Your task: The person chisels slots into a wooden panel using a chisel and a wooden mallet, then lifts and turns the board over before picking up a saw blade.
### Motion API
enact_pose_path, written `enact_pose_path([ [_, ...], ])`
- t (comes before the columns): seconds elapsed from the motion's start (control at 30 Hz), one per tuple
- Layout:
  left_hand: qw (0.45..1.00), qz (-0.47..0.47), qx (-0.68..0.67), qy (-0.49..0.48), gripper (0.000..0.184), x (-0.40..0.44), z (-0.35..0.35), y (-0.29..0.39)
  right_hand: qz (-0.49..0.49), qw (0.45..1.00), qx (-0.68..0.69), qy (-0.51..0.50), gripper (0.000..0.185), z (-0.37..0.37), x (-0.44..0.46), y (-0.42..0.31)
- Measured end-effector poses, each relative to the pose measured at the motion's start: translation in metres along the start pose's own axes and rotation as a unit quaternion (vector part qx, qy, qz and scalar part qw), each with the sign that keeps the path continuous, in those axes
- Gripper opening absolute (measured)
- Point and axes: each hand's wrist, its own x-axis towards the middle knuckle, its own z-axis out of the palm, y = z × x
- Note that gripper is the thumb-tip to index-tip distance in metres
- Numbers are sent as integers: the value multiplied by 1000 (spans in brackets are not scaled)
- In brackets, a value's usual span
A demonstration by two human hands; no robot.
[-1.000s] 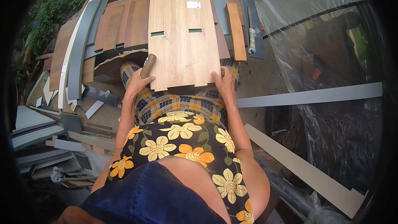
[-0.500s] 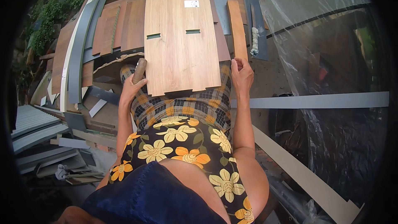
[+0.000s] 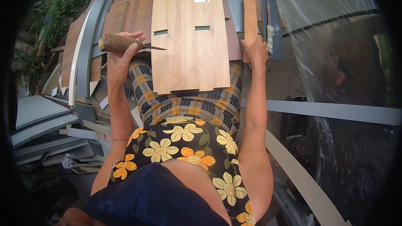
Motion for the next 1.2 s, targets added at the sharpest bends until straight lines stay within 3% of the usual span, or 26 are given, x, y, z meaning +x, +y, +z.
enact_pose_path([
  [0.13, 996, 4, -87, 20, 31, 25, 36, -4, -18, 999, 28, -13, 78, 8, 2, 7],
  [0.37, 997, 34, -65, 24, 46, 62, 82, -41, -17, 996, 92, 13, 76, 14, -9, 1],
  [0.77, 994, 40, 70, -80, 41, 94, 109, -70, -16, 990, 140, 21, 78, 20, -12, 3],
  [1.2, 969, 60, 225, -81, 40, 111, 129, -67, -66, 972, 219, 45, 74, 18, -12, 12],
])
